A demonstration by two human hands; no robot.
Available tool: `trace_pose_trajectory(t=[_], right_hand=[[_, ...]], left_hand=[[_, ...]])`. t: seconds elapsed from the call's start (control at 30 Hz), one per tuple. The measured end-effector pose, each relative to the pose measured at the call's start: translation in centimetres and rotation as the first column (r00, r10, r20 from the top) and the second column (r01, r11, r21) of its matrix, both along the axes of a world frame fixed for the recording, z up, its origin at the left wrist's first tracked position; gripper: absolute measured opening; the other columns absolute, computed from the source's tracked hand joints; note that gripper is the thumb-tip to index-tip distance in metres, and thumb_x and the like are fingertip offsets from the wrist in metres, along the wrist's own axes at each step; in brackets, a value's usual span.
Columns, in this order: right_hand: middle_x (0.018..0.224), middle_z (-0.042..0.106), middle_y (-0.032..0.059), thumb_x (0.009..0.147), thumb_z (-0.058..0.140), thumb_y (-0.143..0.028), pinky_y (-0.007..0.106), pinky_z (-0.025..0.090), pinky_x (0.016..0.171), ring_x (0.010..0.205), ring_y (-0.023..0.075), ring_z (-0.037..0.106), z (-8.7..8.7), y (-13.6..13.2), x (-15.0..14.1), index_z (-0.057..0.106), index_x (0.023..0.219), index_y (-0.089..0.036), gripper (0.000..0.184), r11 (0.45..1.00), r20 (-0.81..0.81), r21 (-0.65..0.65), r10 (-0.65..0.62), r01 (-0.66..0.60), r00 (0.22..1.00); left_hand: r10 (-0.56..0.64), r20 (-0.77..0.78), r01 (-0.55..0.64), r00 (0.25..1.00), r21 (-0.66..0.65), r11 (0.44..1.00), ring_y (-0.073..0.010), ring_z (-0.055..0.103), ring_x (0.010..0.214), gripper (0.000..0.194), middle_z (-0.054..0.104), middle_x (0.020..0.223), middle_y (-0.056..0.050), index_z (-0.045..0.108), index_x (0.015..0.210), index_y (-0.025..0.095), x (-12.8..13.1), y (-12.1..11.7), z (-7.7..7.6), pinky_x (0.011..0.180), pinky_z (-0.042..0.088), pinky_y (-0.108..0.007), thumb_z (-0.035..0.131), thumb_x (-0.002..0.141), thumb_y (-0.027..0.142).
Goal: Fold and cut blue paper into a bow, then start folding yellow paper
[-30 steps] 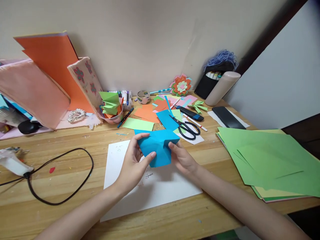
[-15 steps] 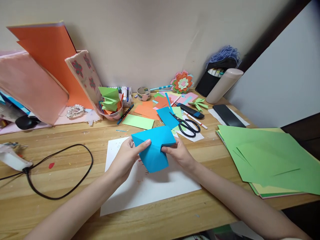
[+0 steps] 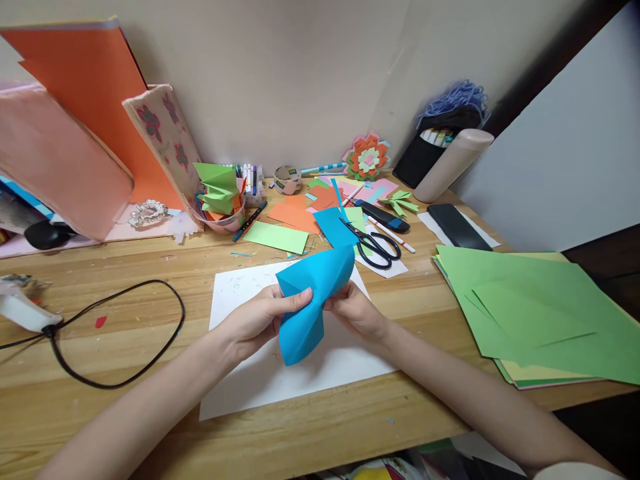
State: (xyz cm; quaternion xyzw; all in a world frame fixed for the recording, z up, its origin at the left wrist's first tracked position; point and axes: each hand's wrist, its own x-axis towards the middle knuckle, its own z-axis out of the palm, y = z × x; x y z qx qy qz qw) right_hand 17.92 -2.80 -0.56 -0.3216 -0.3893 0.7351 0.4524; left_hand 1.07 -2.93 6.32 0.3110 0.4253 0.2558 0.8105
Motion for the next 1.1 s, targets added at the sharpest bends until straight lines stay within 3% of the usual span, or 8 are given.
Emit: trace_pose_trajectory(t=[0.1, 0.33, 0.47, 0.67, 0.87, 1.1], right_hand=[[0.083, 0.073, 0.0008, 0.052, 0.082, -0.035, 0.039, 0.048, 0.086, 0.084, 0.0206, 0.065, 0.1, -0.2, 0.0, 0.071, 0.077, -0.024, 0.029, 1.0, -0.011, -0.008, 0.004, -0.004, 1.0], [0.101, 0.069, 0.0081, 0.052, 0.082, -0.037, 0.042, 0.049, 0.085, 0.096, 0.0265, 0.062, 1.9, 0.1, 1.0, 0.066, 0.098, -0.02, 0.052, 1.0, 0.041, -0.023, 0.005, -0.004, 0.999], [0.107, 0.067, 0.0077, 0.056, 0.081, -0.033, 0.039, 0.05, 0.085, 0.097, 0.0248, 0.062, 2.3, 0.1, 0.9, 0.062, 0.105, -0.021, 0.053, 1.0, 0.035, -0.005, 0.022, -0.022, 0.999], [0.11, 0.066, 0.0059, 0.062, 0.078, -0.028, 0.038, 0.05, 0.085, 0.095, 0.0222, 0.064, 2.4, 0.0, 0.6, 0.06, 0.109, -0.024, 0.05, 0.995, 0.044, 0.047, 0.087, -0.089, 0.995], [0.117, 0.063, 0.0061, 0.064, 0.076, -0.028, 0.04, 0.049, 0.089, 0.107, 0.0253, 0.059, 2.5, -0.3, 0.4, 0.06, 0.112, -0.024, 0.051, 0.994, 0.146, 0.107, 0.013, -0.029, 0.989], [0.111, 0.066, 0.0041, 0.063, 0.077, -0.026, 0.038, 0.049, 0.089, 0.104, 0.024, 0.06, 2.2, -0.3, 0.3, 0.063, 0.107, -0.024, 0.047, 0.989, 0.19, 0.149, -0.024, -0.005, 0.981]], left_hand=[[-0.022, 0.013, 0.022, 1.0, -0.009, 1.0, -0.011, 0.056, 0.054, 0.022, 0.066, 0.065, -0.003, 0.069, 0.074, 0.014, 0.2, -0.2, 0.0, 0.055, 0.043, -0.022, 0.073, 0.067, 0.035], [0.124, -0.03, -0.118, 0.992, 0.17, 0.978, -0.023, 0.064, 0.088, 0.042, 0.068, 0.103, -0.01, 0.063, 0.106, 0.015, 0.2, -0.1, 0.5, 0.08, 0.048, -0.035, 0.07, 0.07, 0.035], [0.089, -0.106, -0.068, 0.99, 0.195, 0.979, -0.0265, 0.061, 0.099, 0.044, 0.066, 0.109, -0.011, 0.06, 0.108, 0.016, -0.1, -0.1, 0.4, 0.084, 0.047, -0.037, 0.072, 0.068, 0.033], [0.081, -0.215, -0.029, 0.973, 0.237, 0.971, -0.0279, 0.06, 0.1, 0.048, 0.066, 0.11, -0.01, 0.061, 0.106, 0.017, -0.4, 0.3, 0.4, 0.084, 0.047, -0.038, 0.073, 0.065, 0.037], [-0.023, -0.162, 0.036, 0.987, 0.077, 0.996, -0.0276, 0.061, 0.099, 0.051, 0.066, 0.11, -0.01, 0.06, 0.11, 0.018, -0.7, 0.6, 0.7, 0.082, 0.048, -0.038, 0.073, 0.065, 0.038], [-0.111, -0.124, 0.121, 0.986, 0.076, 0.99, -0.0278, 0.058, 0.106, 0.052, 0.063, 0.115, -0.011, 0.057, 0.115, 0.016, -1.0, 0.9, 0.4, 0.083, 0.048, -0.035, 0.072, 0.068, 0.034]])
